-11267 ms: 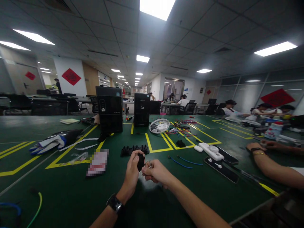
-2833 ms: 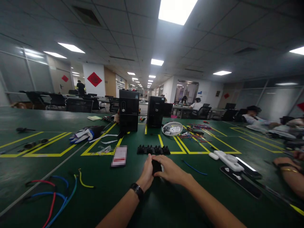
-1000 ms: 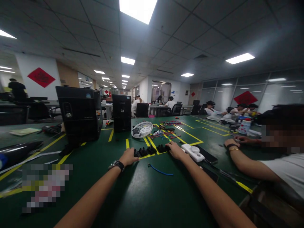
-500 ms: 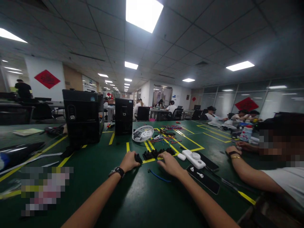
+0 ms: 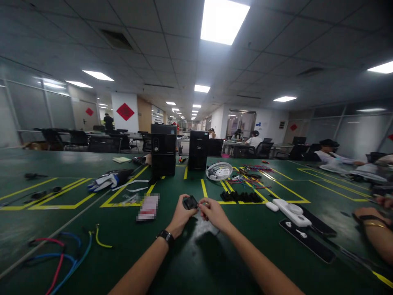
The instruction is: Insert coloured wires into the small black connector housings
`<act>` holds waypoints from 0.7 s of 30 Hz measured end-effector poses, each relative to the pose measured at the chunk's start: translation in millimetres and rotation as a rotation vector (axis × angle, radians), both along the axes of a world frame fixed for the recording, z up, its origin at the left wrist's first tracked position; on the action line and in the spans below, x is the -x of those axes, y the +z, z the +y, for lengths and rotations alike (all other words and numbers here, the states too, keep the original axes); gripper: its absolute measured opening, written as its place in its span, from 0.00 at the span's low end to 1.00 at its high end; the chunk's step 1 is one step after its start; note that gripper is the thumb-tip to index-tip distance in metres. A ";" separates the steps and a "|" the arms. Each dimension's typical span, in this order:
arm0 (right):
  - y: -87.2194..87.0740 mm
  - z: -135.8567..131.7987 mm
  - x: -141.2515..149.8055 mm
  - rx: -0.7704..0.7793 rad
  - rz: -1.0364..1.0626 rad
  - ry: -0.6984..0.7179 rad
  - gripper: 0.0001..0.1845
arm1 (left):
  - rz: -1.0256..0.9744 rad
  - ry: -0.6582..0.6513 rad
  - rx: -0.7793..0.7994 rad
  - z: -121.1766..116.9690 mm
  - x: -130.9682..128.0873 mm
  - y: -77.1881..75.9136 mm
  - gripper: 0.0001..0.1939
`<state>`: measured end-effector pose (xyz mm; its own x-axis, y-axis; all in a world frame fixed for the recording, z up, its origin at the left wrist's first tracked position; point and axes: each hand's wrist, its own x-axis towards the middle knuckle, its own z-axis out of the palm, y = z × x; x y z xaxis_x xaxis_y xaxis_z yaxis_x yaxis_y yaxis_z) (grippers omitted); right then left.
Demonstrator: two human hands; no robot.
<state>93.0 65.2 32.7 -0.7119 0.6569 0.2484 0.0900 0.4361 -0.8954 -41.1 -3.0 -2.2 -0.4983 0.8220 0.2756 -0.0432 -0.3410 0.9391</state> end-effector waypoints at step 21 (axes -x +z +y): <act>-10.5 -32.0 11.7 0.385 0.124 -0.097 0.21 | -0.438 -0.295 -0.227 -6.0 -5.7 8.1 0.21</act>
